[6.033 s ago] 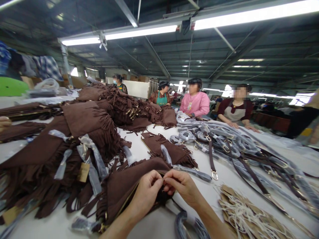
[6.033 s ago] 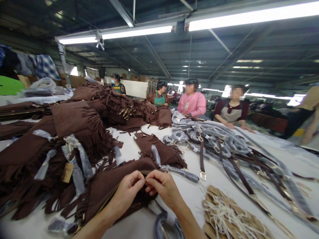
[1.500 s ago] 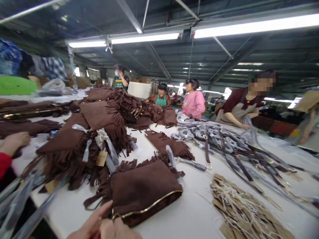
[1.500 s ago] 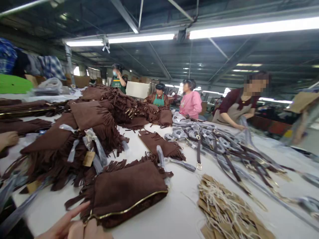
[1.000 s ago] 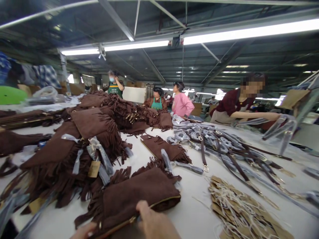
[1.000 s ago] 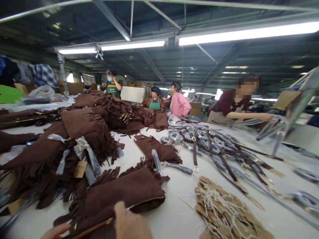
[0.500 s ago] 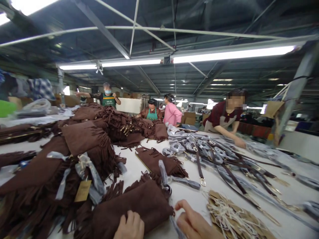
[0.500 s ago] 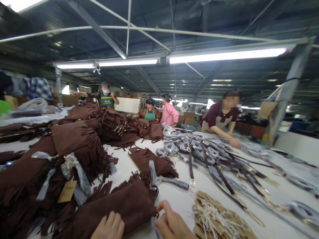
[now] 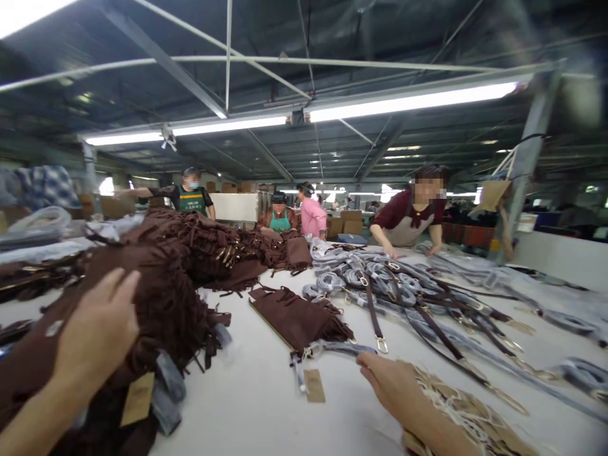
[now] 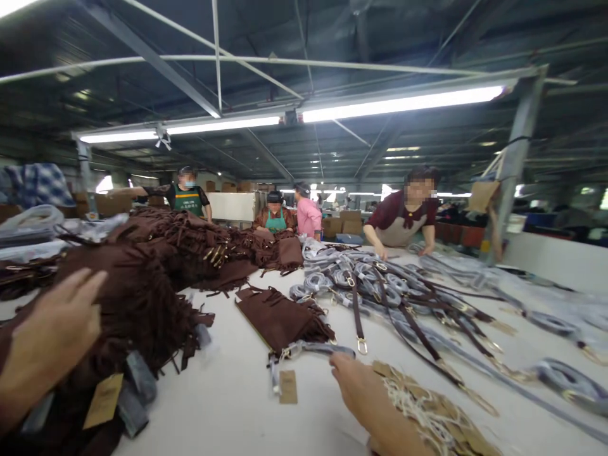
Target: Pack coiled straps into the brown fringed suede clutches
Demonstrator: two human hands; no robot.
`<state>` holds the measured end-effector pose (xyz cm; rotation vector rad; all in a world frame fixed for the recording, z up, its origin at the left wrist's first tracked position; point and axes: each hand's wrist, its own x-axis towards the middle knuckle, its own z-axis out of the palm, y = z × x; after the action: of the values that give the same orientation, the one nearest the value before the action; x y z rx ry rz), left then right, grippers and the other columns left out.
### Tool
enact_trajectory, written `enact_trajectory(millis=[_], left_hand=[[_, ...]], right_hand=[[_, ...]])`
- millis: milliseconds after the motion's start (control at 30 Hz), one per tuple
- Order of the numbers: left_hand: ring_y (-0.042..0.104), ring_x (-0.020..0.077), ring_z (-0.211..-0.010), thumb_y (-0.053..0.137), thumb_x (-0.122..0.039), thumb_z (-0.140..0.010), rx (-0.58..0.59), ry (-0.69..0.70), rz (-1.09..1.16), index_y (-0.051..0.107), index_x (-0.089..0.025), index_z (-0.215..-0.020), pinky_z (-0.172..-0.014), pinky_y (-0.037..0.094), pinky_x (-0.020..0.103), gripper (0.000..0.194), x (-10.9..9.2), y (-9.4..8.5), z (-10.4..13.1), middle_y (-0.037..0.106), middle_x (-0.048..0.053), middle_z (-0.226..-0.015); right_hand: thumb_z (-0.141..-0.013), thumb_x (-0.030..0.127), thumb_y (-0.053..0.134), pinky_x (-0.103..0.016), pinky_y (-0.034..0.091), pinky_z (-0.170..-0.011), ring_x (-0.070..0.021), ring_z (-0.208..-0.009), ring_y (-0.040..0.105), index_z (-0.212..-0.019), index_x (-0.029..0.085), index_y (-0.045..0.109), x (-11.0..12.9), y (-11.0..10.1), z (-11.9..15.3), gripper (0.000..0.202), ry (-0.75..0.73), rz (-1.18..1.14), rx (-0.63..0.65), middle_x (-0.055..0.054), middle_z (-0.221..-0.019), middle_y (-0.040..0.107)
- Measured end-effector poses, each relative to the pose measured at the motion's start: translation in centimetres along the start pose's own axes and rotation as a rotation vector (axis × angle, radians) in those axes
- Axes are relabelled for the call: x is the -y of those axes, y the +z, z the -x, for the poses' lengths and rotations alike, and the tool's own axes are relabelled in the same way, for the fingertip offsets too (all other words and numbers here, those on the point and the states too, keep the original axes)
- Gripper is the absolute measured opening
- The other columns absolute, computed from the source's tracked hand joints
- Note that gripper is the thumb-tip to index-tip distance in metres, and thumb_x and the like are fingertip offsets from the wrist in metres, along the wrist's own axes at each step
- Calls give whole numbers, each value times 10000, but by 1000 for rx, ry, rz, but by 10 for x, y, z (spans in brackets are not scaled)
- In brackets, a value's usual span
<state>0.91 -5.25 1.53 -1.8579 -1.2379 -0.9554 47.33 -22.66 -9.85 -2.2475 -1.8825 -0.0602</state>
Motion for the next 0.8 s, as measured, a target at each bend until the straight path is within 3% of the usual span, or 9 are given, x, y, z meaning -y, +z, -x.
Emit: enact_trajectory(millis=[100, 200, 267, 333, 433, 567, 700, 800], left_hand=[[554, 271, -1174, 345, -134, -858, 224, 187, 229, 635, -132, -1152, -1029, 453, 425, 413, -62, 36, 62, 572, 146, -1303], [497, 257, -1270, 372, 4, -766, 468, 303, 345, 681, -218, -1097, -1101, 393, 449, 504, -117, 65, 115, 590, 87, -1324], [506, 257, -1272, 391, 48, -711, 629, 341, 399, 667, -219, -1143, -1100, 402, 444, 578, -139, 76, 139, 588, 87, -1339], [522, 245, -1263, 397, 55, -709, 733, 342, 467, 617, -222, -1237, -1082, 432, 409, 636, -148, 83, 154, 573, 88, -1361], [521, 230, -1266, 394, 8, -781, 743, 295, 582, 580, -234, -1291, -1072, 448, 373, 594, -146, 90, 164, 555, 82, -1382], [525, 228, -1260, 385, -20, -812, 745, 234, 632, 587, -219, -1274, -1081, 436, 387, 543, -142, 91, 162, 569, 90, -1363], [422, 234, -1343, 372, 33, -760, 747, 236, 595, 438, -205, -1408, -1122, 368, 424, 693, -160, 76, 141, 427, 113, -1483], [274, 264, -1423, 421, 67, -659, 725, 327, 592, 343, -241, -1459, -1160, 262, 495, 861, -182, 66, 112, 260, 94, -1571]], right_hand=[[-904, 68, 381, -332, 459, -761, -258, -991, 660, -1055, 199, 596, 19, 18, -37, 294, 0, 46, 42, -102, -1078, 691], [-885, 26, 429, -316, 463, -763, -235, -992, 659, -1145, 189, 573, 32, 34, -71, 339, -1, 87, 83, -106, -1136, 665], [-892, 72, 505, -335, 476, -789, -223, -976, 652, -1162, 169, 571, 36, 40, -86, 294, -1, 110, 117, -93, -1121, 660], [-904, 129, 540, -364, 485, -796, -220, -941, 648, -1108, 145, 600, 39, 41, -92, 213, -7, 119, 147, -79, -1062, 669], [-890, 140, 535, -352, 458, -779, -247, -956, 646, -1026, 154, 636, 43, 35, -80, 170, -52, 81, 167, -93, -1016, 687], [-853, 172, 544, -297, 412, -753, -235, -951, 638, -959, 189, 650, 49, 16, -45, 151, -151, -50, 188, -70, -965, 705], [-827, 156, 512, -239, 397, -716, -164, -860, 615, -882, 215, 633, 54, -6, -20, 145, -247, -204, 207, -4, -883, 688], [-811, 146, 489, -235, 400, -740, -156, -863, 590, -867, 212, 611, 54, -25, -15, 149, -294, -282, 186, -6, -898, 665]])
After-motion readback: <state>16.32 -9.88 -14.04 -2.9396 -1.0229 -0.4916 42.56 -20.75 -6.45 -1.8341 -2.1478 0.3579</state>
